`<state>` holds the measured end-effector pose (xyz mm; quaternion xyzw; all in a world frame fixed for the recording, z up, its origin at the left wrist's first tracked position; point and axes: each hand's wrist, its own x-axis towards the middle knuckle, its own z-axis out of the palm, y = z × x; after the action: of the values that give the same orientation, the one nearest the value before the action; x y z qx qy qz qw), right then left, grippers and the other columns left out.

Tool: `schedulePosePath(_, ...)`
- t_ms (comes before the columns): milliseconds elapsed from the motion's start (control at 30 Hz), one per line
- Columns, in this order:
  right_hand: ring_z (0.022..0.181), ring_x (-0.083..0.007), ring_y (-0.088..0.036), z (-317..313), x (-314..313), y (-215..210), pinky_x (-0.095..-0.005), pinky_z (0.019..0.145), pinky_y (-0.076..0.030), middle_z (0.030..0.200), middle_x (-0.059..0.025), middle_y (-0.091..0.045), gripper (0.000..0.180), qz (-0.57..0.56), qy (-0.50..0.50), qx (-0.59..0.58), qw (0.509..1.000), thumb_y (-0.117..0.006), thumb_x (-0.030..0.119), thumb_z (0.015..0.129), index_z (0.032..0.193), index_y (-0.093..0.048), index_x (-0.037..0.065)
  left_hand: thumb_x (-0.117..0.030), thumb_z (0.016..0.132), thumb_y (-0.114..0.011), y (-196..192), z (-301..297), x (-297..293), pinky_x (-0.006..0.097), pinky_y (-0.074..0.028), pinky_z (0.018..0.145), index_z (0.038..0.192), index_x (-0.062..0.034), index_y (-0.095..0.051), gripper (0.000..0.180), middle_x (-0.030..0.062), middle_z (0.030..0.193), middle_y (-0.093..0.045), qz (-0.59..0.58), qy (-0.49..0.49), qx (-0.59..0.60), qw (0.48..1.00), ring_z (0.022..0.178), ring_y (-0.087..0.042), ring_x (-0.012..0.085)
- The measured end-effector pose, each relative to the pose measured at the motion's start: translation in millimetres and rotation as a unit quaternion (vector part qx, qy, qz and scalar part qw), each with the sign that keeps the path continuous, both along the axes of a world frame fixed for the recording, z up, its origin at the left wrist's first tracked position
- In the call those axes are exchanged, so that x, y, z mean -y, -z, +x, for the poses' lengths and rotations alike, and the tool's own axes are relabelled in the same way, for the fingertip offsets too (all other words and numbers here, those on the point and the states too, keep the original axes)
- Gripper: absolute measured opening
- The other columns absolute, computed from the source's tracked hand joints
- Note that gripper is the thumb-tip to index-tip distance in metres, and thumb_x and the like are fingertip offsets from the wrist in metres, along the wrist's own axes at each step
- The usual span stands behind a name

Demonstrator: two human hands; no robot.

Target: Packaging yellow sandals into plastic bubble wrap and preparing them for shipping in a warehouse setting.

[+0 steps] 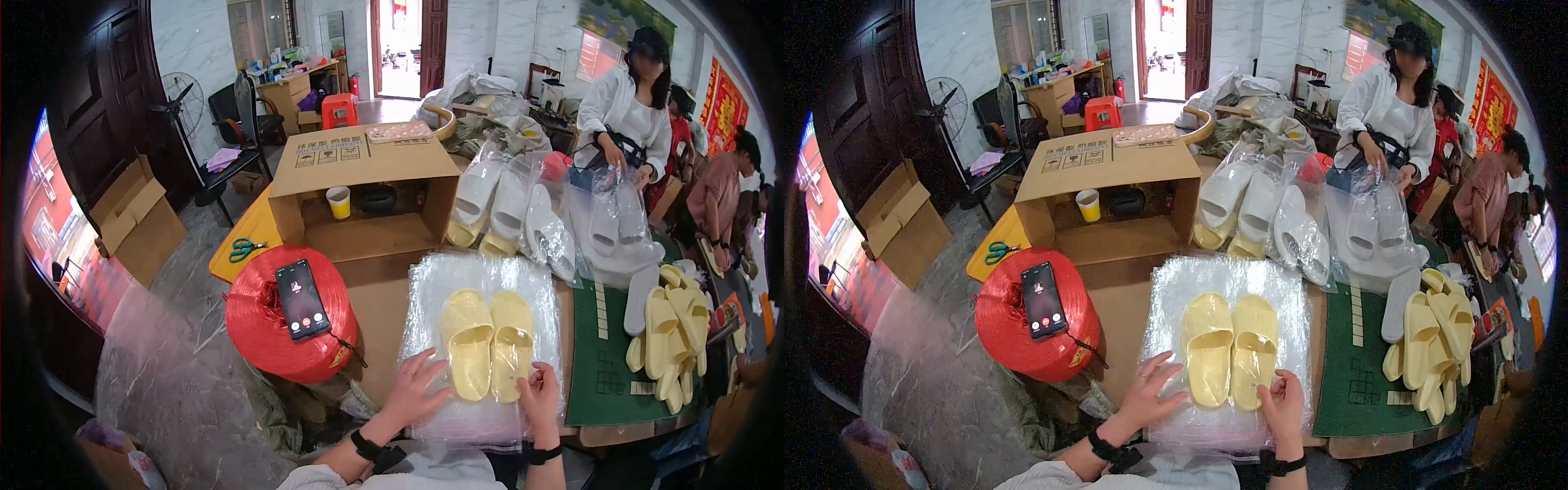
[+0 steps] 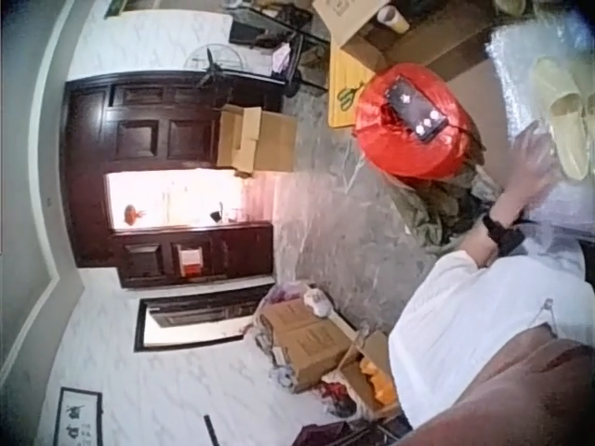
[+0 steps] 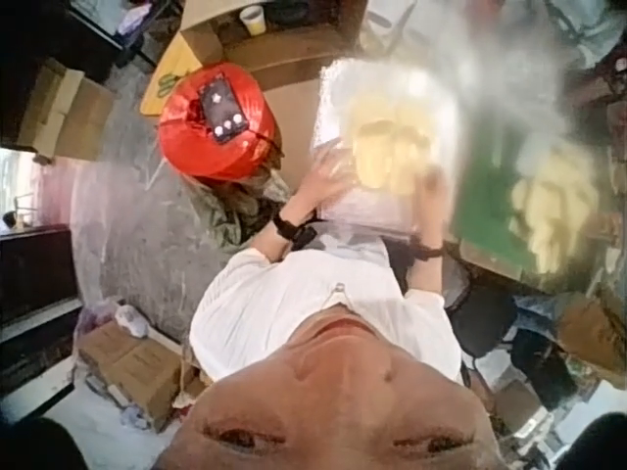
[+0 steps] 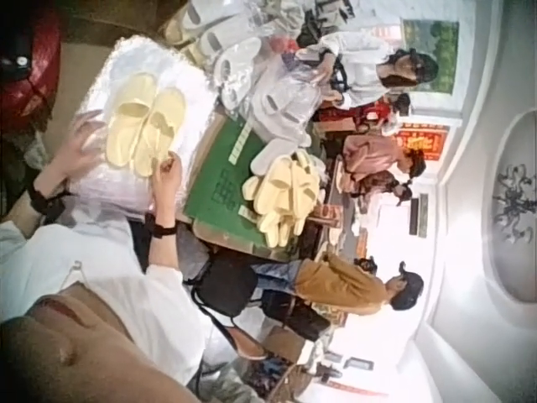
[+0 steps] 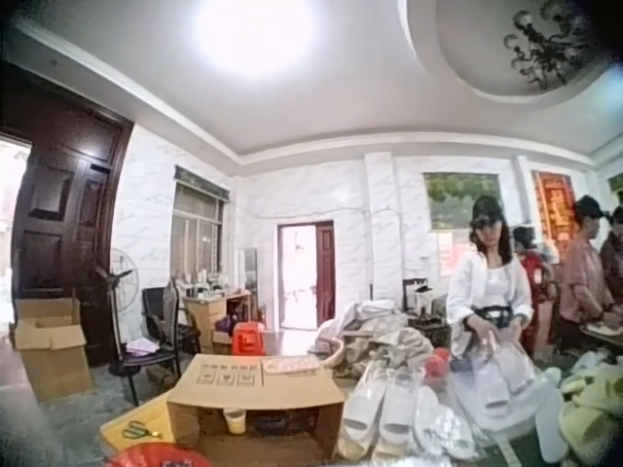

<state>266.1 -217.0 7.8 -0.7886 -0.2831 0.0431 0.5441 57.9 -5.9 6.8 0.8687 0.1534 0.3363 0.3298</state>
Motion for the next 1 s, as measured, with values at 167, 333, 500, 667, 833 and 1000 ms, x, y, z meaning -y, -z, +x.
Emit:
schedulePosePath(167,0.080,-0.0212,-0.054,-20.7,24.6,-31.3,-0.0348,0.072,-0.047,0.095,-0.0104,-0.057,0.055,-0.117,0.019,0.077,0.990,-0.085,0.014,0.074,0.122,-0.060,0.000,-0.042,0.081,-0.082,-27.2,-31.1,11.0,0.045,-0.052,0.083,0.143,-0.0094,-0.049,0.078,0.0145,0.104,-0.064,-0.096,-0.137,-0.133,0.977,0.091,-0.064,0.0327)
schedulePosePath(333,0.079,-0.0221,-0.056,-45.4,34.5,-42.8,-0.0350,0.071,-0.048,0.095,-0.0126,-0.059,0.075,-0.178,0.047,0.025,0.983,-0.087,0.026,0.073,0.134,-0.054,-0.003,-0.051,0.082,-0.078,-54.4,-22.6,15.4,0.045,-0.052,0.069,0.152,-0.0054,-0.031,0.095,0.0139,0.087,-0.063,-0.222,-0.066,-0.234,0.944,0.074,-0.064,0.0329)
schedulePosePath(500,0.070,-0.0231,-0.057,-49.0,19.4,-49.1,-0.0362,0.064,-0.049,0.096,-0.0149,-0.062,0.091,-0.206,0.073,-0.020,0.976,-0.089,0.033,0.072,0.142,-0.047,-0.006,-0.052,0.079,-0.080,-59.1,-16.9,22.5,0.045,-0.054,0.074,0.157,-0.0006,-0.017,0.113,0.0173,0.087,-0.064,-0.176,-0.066,-0.261,0.947,0.077,-0.067,0.0362)
schedulePosePath(667,0.069,-0.0205,-0.056,-35.0,26.9,-27.8,-0.0345,0.063,-0.048,0.085,-0.0133,-0.061,0.079,-0.204,0.032,-0.046,0.977,-0.087,0.026,0.074,0.138,-0.052,-0.006,-0.048,0.078,-0.082,-29.3,-25.3,18.9,0.045,-0.053,0.080,0.157,-0.0013,-0.020,0.111,0.0206,0.102,-0.063,-0.115,-0.094,-0.213,0.966,0.089,-0.066,0.0375)
schedulePosePath(833,0.069,-0.0159,-0.053,-30.4,32.5,-12.3,-0.0326,0.062,-0.046,0.084,-0.0070,-0.061,0.064,-0.077,0.002,-0.053,0.996,-0.081,0.016,0.081,0.136,-0.054,-0.005,-0.040,0.079,-0.082,-32.4,-37.0,14.2,0.044,-0.052,0.084,0.157,-0.0036,-0.023,0.105,0.0210,0.112,-0.060,0.014,-0.164,-0.198,0.966,0.096,-0.064,0.0368)
schedulePosePath(1000,0.071,-0.0118,-0.054,-23.9,36.1,-6.8,-0.0278,0.063,-0.046,0.089,-0.0042,-0.062,0.059,-0.054,0.024,-0.126,0.990,-0.078,0.012,0.083,0.135,-0.055,-0.003,-0.037,0.083,-0.080,-60.8,-29.7,19.8,0.041,-0.054,0.077,0.154,-0.0045,-0.030,0.093,0.0148,0.102,-0.063,-0.188,-0.082,-0.221,0.954,0.082,-0.066,0.0294)
